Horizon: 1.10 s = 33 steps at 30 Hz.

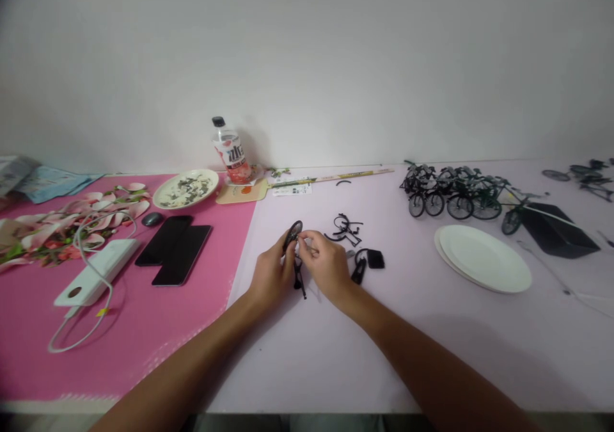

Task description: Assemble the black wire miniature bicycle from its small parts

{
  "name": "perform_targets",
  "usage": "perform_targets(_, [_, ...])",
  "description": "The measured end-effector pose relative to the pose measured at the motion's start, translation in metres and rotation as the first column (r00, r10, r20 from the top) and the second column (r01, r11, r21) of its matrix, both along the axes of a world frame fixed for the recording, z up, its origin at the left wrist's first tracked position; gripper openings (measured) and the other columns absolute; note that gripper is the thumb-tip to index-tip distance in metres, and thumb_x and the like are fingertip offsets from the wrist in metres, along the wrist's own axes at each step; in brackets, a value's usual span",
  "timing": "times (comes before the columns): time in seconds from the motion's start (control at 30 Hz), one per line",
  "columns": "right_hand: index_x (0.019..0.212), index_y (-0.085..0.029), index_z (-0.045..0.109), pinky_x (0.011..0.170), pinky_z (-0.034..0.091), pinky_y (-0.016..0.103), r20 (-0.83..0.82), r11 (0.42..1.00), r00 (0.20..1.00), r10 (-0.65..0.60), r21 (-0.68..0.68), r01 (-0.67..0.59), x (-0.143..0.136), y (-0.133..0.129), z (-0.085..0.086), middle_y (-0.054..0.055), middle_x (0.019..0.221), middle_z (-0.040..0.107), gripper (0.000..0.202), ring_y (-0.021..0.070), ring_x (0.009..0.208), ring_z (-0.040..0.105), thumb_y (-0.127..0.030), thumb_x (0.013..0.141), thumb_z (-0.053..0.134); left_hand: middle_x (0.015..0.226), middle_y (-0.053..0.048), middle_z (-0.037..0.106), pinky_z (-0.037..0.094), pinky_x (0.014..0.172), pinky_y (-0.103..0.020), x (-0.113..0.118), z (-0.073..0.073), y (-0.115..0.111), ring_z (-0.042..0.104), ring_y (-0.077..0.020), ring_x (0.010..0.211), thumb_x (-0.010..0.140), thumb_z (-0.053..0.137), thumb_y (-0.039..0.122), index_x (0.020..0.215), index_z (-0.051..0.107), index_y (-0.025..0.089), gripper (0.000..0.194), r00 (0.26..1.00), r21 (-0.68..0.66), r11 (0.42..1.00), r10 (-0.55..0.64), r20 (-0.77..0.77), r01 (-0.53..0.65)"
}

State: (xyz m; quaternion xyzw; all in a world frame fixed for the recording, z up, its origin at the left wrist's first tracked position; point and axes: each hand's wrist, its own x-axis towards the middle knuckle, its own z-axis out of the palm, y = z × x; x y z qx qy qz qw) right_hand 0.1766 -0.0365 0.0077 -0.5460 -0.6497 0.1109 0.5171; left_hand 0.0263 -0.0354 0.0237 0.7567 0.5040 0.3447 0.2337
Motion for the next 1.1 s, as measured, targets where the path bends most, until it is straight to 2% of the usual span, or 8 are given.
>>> perform_targets(0.23, [0.084,-0.018,0.070,0.049,0.031,0.025,-0.279,0.980,0.960,-0.009,-0.192,-0.046,-0.011,-0.011,0.021,-0.007,0.053,0.037,0.025,0.0110,0.048,0.034,-0.042,0.089,0.062,0.123,-0.011,0.078,0.057,0.087,-0.033,0.000,0.001,-0.002,0.077,-0.0238,0.100,0.108,0.040,0.036,0.151,0.053,0.019,0.047,1.000,-0.005,1.000,-0.001,0.004,0.001])
perform_targets(0.43, [0.085,-0.016,0.072,0.053,0.037,0.026,-0.453,0.926,0.890,-0.046,-0.354,-0.132,-0.010,-0.011,0.028,-0.006,0.057,0.040,0.033,0.0120,0.054,0.039,-0.049,0.084,0.067,0.117,-0.010,0.079,0.057,0.084,-0.034,-0.001,-0.001,-0.001,0.077,-0.0233,0.091,0.108,0.040,0.035,0.153,0.051,0.020,0.048,0.999,-0.009,1.000,-0.005,-0.032,0.005])
perform_targets(0.57, [0.086,-0.015,0.074,0.055,0.039,0.027,-0.538,0.908,0.841,-0.048,-0.375,-0.188,-0.008,-0.008,0.026,-0.006,0.059,0.041,0.037,0.0123,0.055,0.041,-0.051,0.080,0.069,0.116,-0.011,0.079,0.056,0.083,-0.034,-0.001,-0.002,0.000,0.077,-0.0238,0.090,0.108,0.040,0.036,0.152,0.052,0.019,0.049,0.999,-0.002,1.000,0.000,-0.032,0.000])
perform_targets(0.67, [0.084,-0.016,0.077,0.051,0.034,0.026,-0.384,0.961,0.923,-0.005,-0.256,-0.102,-0.004,-0.006,0.022,-0.008,0.053,0.033,0.030,0.0106,0.049,0.033,-0.045,0.084,0.068,0.114,-0.011,0.079,0.055,0.081,-0.033,-0.001,-0.003,0.001,0.076,-0.0233,0.087,0.108,0.040,0.037,0.153,0.052,0.019,0.050,1.000,0.013,1.000,0.009,-0.022,-0.009])
perform_targets(0.73, [0.085,-0.018,0.079,0.050,0.033,0.026,-0.206,0.993,0.979,0.008,-0.112,-0.032,0.000,-0.004,0.017,-0.007,0.049,0.036,0.026,0.0105,0.046,0.034,-0.039,0.087,0.065,0.108,-0.010,0.080,0.055,0.078,-0.032,-0.002,-0.004,0.001,0.076,-0.0227,0.084,0.108,0.041,0.037,0.153,0.052,0.020,0.050,1.000,0.015,1.000,0.013,-0.017,-0.013])
perform_targets(0.87, [0.091,-0.019,0.080,0.057,0.044,0.026,0.076,0.994,0.997,0.034,0.097,-0.041,0.008,0.002,0.003,0.002,0.064,0.069,0.024,0.0133,0.052,0.059,-0.033,0.094,0.060,0.109,-0.010,0.080,0.055,0.079,-0.032,-0.002,-0.005,0.002,0.077,-0.0237,0.087,0.108,0.041,0.038,0.152,0.053,0.021,0.049,1.000,0.014,1.000,0.013,0.002,-0.013])
perform_targets(0.97, [0.093,-0.020,0.079,0.060,0.046,0.025,0.142,0.988,0.990,0.023,0.146,-0.044,0.010,0.005,-0.003,0.003,0.071,0.075,0.022,0.0143,0.056,0.067,-0.029,0.096,0.059,0.120,-0.012,0.078,0.055,0.082,-0.033,-0.002,-0.004,0.001,0.077,-0.0254,0.093,0.107,0.040,0.040,0.153,0.052,0.019,0.051,1.000,0.002,1.000,0.014,0.003,-0.014])
perform_targets(1.1, [0.094,-0.019,0.077,0.053,0.041,0.025,0.128,0.991,0.991,-0.021,0.133,0.004,0.007,0.003,-0.005,-0.001,0.058,0.065,0.020,0.0129,0.047,0.058,-0.030,0.096,0.060,0.122,-0.012,0.078,0.055,0.083,-0.034,-0.002,-0.004,0.000,0.077,-0.0268,0.096,0.107,0.040,0.040,0.153,0.052,0.018,0.052,1.000,-0.011,1.000,0.008,-0.015,-0.008])
